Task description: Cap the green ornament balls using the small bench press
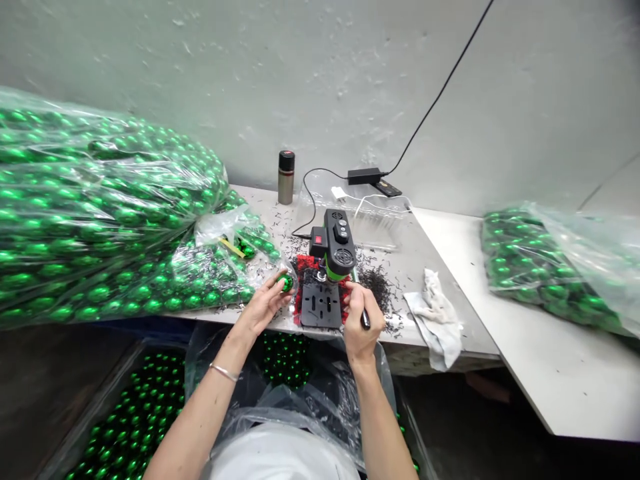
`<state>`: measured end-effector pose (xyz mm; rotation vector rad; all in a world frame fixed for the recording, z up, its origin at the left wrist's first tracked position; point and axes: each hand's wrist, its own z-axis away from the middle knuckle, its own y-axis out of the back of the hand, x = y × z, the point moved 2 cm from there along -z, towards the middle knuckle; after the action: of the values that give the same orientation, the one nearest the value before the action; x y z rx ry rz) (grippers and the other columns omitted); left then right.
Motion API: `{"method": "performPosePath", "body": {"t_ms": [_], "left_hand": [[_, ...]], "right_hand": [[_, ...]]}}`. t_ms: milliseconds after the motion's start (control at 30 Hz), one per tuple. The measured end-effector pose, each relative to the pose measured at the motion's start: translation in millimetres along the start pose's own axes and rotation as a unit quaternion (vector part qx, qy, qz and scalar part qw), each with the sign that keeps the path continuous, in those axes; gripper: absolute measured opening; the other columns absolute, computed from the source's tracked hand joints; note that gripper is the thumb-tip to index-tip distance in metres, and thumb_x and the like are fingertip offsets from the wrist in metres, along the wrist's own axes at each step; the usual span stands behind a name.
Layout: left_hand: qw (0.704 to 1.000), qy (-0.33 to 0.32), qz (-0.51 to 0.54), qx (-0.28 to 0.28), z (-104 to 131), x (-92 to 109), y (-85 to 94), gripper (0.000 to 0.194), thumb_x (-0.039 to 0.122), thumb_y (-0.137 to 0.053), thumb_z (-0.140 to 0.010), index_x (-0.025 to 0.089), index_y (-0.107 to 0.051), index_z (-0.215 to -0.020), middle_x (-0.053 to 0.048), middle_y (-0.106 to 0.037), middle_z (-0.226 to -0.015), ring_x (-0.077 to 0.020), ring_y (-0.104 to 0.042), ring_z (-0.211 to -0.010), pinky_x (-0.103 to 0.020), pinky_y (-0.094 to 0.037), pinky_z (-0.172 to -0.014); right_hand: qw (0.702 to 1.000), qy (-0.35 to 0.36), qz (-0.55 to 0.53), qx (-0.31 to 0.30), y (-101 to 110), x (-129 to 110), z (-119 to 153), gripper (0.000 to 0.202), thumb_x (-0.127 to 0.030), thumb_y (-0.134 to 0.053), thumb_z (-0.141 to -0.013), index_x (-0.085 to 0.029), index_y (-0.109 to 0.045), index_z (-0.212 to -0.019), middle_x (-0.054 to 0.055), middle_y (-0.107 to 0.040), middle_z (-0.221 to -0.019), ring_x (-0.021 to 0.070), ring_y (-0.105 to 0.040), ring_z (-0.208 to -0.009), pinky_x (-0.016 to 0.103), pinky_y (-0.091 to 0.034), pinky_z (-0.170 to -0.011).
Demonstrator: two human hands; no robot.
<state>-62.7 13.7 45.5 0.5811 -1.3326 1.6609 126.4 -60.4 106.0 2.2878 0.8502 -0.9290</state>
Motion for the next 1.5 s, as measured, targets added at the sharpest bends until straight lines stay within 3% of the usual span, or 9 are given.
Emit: {"method": "performPosePath", "body": {"t_ms": [100,200,300,400,533,667,867,1100,1500], "left_hand": [[0.999,-0.005,-0.049,-0.001,-2.1,-13.0,-10.8,0.041,0.031,-0.071,-0.082,0.02,-0.066,-0.121,-0.007,-0.072,-0.103,-0.0146,-0.07,-0.083,-0.024,-0.057,-0.074],[0.978,-0.056,-0.199,0.0,-10.0,-28.8,-21.6,0.042,0.031,-0.072,-0.079,0.017,-0.068,-0.118,-0.008,-0.073,-0.105,-0.0187,-0.069,-0.091,-0.029,-0.056,-0.08],[0.92,-0.119,-0.372,-0.004,-14.3,-43.9,-30.8,0.038,0.03,-0.07,-0.08,0.015,-0.069,-0.116,-0.01,-0.074,-0.104,-0.0236,-0.069,-0.094,-0.036,-0.055,-0.086],[0.841,-0.199,-0.504,-0.004,-13.3,-51.2,-37.3,0.035,0.03,-0.067,-0.083,0.017,-0.069,-0.115,-0.012,-0.073,-0.11,-0.0264,-0.068,-0.1,-0.04,-0.052,-0.092],[0.753,-0.287,-0.592,-0.019,-11.9,-51.5,-44.5,0.033,0.029,-0.065,-0.086,0.015,-0.067,-0.116,-0.013,-0.071,-0.113,-0.0277,-0.065,-0.107,-0.041,-0.05,-0.095],[0.709,-0.332,-0.621,-0.034,-14.4,-55.0,-49.9,0.031,0.032,-0.064,-0.088,0.016,-0.066,-0.115,-0.012,-0.071,-0.112,-0.0274,-0.065,-0.102,-0.041,-0.05,-0.092],[0.722,-0.367,-0.586,-0.021,-14.9,-65.0,-48.4,0.031,0.036,-0.063,-0.089,0.017,-0.066,-0.113,-0.012,-0.07,-0.11,-0.0276,-0.062,-0.103,-0.042,-0.047,-0.092],[0.756,-0.341,-0.559,-0.033,-15.1,-65.7,-46.4,0.029,0.036,-0.066,-0.087,0.021,-0.068,-0.111,-0.01,-0.069,-0.11,-0.0275,-0.061,-0.104,-0.042,-0.044,-0.094],[0.754,-0.354,-0.553,-0.03,-16.4,-68.6,-45.4,0.031,0.038,-0.066,-0.087,0.019,-0.067,-0.111,-0.011,-0.069,-0.108,-0.0269,-0.061,-0.101,-0.041,-0.044,-0.092]], "right_hand": [[1.0,0.009,0.003,0.001,0.5,-1.3,0.0,0.029,-0.028,-0.041,-0.097,-0.017,-0.068,-0.097,0.004,-0.066,-0.078,0.0135,-0.062,-0.068,0.028,-0.051,-0.067],[1.0,0.016,0.002,-0.004,0.9,-2.2,-0.4,0.028,-0.026,-0.041,-0.097,-0.017,-0.068,-0.097,0.005,-0.067,-0.079,0.0138,-0.062,-0.069,0.028,-0.051,-0.067],[1.0,0.028,0.004,-0.012,1.6,-2.9,-1.1,0.027,-0.024,-0.041,-0.096,-0.017,-0.067,-0.098,0.005,-0.067,-0.079,0.0139,-0.062,-0.07,0.028,-0.051,-0.068],[0.999,0.04,0.006,-0.016,2.3,-3.5,-1.3,0.026,-0.023,-0.041,-0.096,-0.017,-0.067,-0.099,0.005,-0.067,-0.079,0.0137,-0.062,-0.07,0.028,-0.05,-0.068],[0.999,0.045,0.009,-0.016,2.0,-3.5,-0.6,0.027,-0.021,-0.04,-0.096,-0.017,-0.066,-0.099,0.005,-0.067,-0.08,0.0138,-0.062,-0.071,0.028,-0.05,-0.068],[0.998,0.06,0.001,-0.011,2.0,-3.3,0.1,0.026,-0.019,-0.041,-0.096,-0.017,-0.066,-0.1,0.005,-0.068,-0.082,0.0143,-0.063,-0.073,0.029,-0.051,-0.07],[0.996,0.083,0.001,-0.014,0.8,3.8,6.4,0.026,-0.014,-0.042,-0.094,-0.018,-0.065,-0.105,0.006,-0.069,-0.088,0.0148,-0.065,-0.078,0.029,-0.052,-0.071],[0.989,0.141,0.018,0.044,-12.3,32.0,21.2,0.028,-0.011,-0.041,-0.092,-0.02,-0.063,-0.109,0.005,-0.07,-0.089,0.0161,-0.065,-0.08,0.03,-0.054,-0.066],[0.984,0.141,0.064,0.085,-20.5,56.9,35.4,0.028,-0.015,-0.04,-0.092,-0.02,-0.063,-0.106,0.005,-0.066,-0.086,0.0168,-0.065,-0.08,0.031,-0.054,-0.067]]}}
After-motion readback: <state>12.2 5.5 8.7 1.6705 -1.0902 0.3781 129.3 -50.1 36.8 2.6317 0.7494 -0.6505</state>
